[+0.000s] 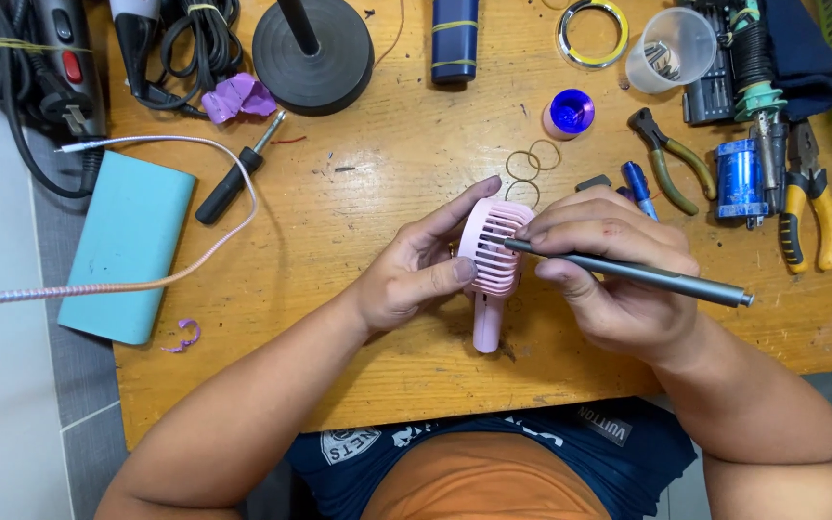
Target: Cleaning and disassembling a small handheld pink fan using a small tool on a workbench.
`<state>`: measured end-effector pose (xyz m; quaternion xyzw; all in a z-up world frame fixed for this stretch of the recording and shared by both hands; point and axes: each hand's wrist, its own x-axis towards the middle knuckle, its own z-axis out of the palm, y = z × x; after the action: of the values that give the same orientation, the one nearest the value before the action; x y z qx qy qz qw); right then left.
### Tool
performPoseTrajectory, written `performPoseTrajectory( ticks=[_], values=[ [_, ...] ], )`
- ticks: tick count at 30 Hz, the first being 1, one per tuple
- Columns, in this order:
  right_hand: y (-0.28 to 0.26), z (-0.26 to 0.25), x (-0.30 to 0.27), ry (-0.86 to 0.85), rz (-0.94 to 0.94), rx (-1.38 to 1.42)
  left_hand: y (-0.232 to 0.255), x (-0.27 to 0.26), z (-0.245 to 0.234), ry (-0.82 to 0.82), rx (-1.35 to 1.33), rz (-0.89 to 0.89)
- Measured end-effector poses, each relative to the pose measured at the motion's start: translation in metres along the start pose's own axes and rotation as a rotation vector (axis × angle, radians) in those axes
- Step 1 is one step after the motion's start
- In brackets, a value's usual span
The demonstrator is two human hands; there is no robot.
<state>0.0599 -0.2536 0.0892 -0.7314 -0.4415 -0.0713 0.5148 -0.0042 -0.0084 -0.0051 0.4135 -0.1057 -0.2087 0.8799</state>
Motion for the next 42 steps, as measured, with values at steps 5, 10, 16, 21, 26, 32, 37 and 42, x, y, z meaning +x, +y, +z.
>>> performPoseTrajectory(
  ticks=[5, 10, 16, 21, 26, 32, 37, 42],
  values=[
    [0.001, 0.0, 0.002, -0.015, -0.013, -0.026, 0.003, 0.002, 0.0, -0.012, 0.038, 0.012],
    [0.0, 0.0, 0.002, -0.024, -0.02, -0.016, 0.001, 0.0, 0.002, -0.044, 0.003, 0.011],
    [0.001, 0.001, 0.005, -0.04, -0.023, -0.042, 0.0, -0.003, 0.002, -0.029, -0.101, -0.067],
    [0.0, 0.004, 0.006, -0.073, -0.051, -0.053, 0.001, -0.005, 0.001, -0.018, -0.113, -0.082],
    [0.003, 0.003, 0.003, -0.055, -0.048, -0.034, -0.003, -0.004, 0.004, -0.001, -0.171, -0.101],
    [0.001, 0.002, 0.003, -0.058, -0.015, -0.026, 0.001, -0.004, 0.008, -0.015, -0.153, -0.078],
    [0.008, -0.004, 0.0, -0.045, -0.075, 0.003, 0.002, -0.002, 0.01, -0.039, -0.06, 0.004],
    [0.004, -0.008, -0.007, 0.189, -0.041, 0.149, 0.005, -0.002, 0.012, -0.008, -0.002, 0.097]
  ],
)
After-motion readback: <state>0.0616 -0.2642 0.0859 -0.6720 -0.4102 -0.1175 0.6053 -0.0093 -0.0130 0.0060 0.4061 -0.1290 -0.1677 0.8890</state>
